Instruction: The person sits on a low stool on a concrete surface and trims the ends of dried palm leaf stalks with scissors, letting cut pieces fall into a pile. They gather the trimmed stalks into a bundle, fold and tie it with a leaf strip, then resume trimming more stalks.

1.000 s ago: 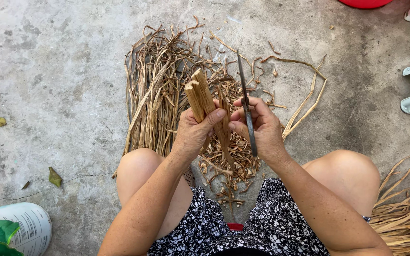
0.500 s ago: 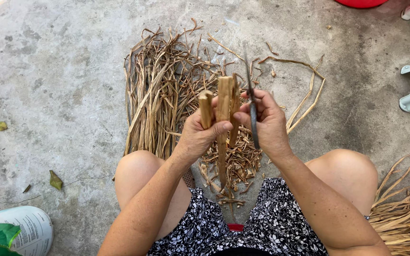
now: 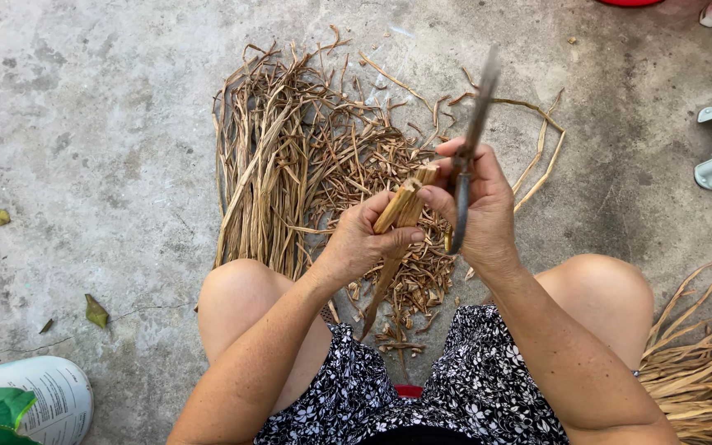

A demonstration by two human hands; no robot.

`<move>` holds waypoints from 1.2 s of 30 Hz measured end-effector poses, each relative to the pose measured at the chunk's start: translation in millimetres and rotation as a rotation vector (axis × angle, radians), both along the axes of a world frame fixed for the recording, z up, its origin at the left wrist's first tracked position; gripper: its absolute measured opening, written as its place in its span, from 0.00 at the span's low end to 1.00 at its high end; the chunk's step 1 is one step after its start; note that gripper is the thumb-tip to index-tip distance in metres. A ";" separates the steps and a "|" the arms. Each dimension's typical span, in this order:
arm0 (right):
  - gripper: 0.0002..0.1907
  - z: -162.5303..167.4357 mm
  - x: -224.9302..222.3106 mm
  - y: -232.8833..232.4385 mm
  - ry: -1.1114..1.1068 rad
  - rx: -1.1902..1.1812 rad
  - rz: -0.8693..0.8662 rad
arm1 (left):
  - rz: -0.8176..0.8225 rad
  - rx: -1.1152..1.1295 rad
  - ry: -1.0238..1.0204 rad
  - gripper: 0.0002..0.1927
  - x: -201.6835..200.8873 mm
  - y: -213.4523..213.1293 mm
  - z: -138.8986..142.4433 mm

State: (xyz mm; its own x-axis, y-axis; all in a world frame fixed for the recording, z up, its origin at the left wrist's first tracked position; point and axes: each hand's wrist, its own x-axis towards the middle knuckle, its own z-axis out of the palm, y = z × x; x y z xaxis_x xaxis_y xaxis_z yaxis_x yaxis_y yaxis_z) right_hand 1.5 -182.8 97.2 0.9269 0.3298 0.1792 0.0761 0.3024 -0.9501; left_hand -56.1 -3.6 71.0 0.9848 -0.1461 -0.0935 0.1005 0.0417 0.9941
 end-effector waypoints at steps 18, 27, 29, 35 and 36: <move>0.26 5.2 -8.8 0.4 -0.074 -0.107 -0.109 | 0.261 0.309 -0.407 0.20 3.3 -6.9 2.6; 0.31 8.4 -7.3 -2.8 -0.129 -0.066 0.066 | 0.104 0.053 -0.146 0.10 3.7 2.6 16.9; 0.31 8.4 -5.5 -7.0 -0.105 -0.059 0.119 | -0.018 0.032 -0.105 0.09 3.8 7.0 11.6; 0.30 9.3 -4.4 -11.9 -0.093 -0.053 0.190 | -0.106 -0.113 -0.067 0.12 0.9 12.1 -5.8; 0.29 9.9 -4.0 -12.1 -0.073 -0.044 0.192 | -0.092 -0.134 -0.069 0.11 0.8 12.5 -6.6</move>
State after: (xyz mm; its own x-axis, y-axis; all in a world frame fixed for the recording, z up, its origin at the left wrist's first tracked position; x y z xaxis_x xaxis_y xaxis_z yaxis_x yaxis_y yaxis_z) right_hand -2.4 -195.0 107.1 0.8314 0.5082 0.2249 0.0901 0.2760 -0.9569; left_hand -55.3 8.9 64.4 0.9701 -0.2427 0.0002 0.0419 0.1682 0.9849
